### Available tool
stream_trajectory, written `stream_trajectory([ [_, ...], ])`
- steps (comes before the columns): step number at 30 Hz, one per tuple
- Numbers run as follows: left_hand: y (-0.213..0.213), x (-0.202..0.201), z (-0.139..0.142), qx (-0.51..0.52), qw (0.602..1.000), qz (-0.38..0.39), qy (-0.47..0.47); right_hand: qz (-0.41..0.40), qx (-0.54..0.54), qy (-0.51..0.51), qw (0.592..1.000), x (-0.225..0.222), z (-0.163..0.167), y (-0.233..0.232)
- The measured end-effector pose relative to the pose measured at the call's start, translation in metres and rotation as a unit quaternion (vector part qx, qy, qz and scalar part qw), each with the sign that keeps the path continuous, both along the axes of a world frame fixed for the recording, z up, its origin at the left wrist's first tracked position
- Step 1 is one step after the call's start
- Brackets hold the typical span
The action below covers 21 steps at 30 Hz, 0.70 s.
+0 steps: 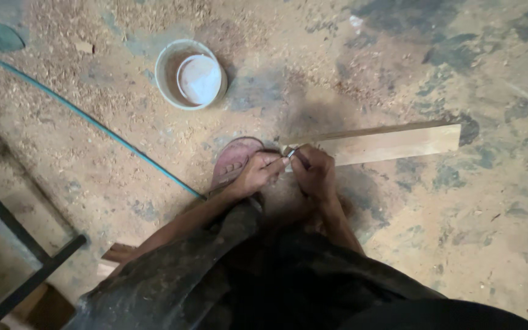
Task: The person sharpens a small metal tool on a wooden block using a purple abrasive stone. They hold the tool with one hand and rub it against the block with the other, repeating the motion along the edge.
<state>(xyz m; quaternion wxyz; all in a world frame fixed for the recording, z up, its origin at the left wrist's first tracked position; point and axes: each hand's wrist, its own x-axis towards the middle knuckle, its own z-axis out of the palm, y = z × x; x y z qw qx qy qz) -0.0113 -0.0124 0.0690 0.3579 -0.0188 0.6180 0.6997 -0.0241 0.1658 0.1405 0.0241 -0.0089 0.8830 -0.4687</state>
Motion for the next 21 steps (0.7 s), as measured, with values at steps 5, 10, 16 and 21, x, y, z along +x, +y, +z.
stream_trajectory([
  [5,0.0,0.005,-0.013,0.046,0.999,0.013,-0.007,-0.068,0.007,-0.013,0.998,-0.001,0.0,-0.003],
  [10,-0.002,0.007,-0.016,0.035,0.999,-0.004,-0.003,0.062,-0.015,0.061,0.996,0.003,0.004,0.006],
  [16,-0.001,0.001,-0.018,0.087,0.994,0.019,-0.06,-0.06,-0.166,-0.067,0.982,-0.004,-0.004,0.028],
  [21,-0.005,0.004,-0.022,0.081,0.995,0.008,-0.061,-0.169,-0.275,-0.186,0.928,0.003,-0.002,0.022],
])
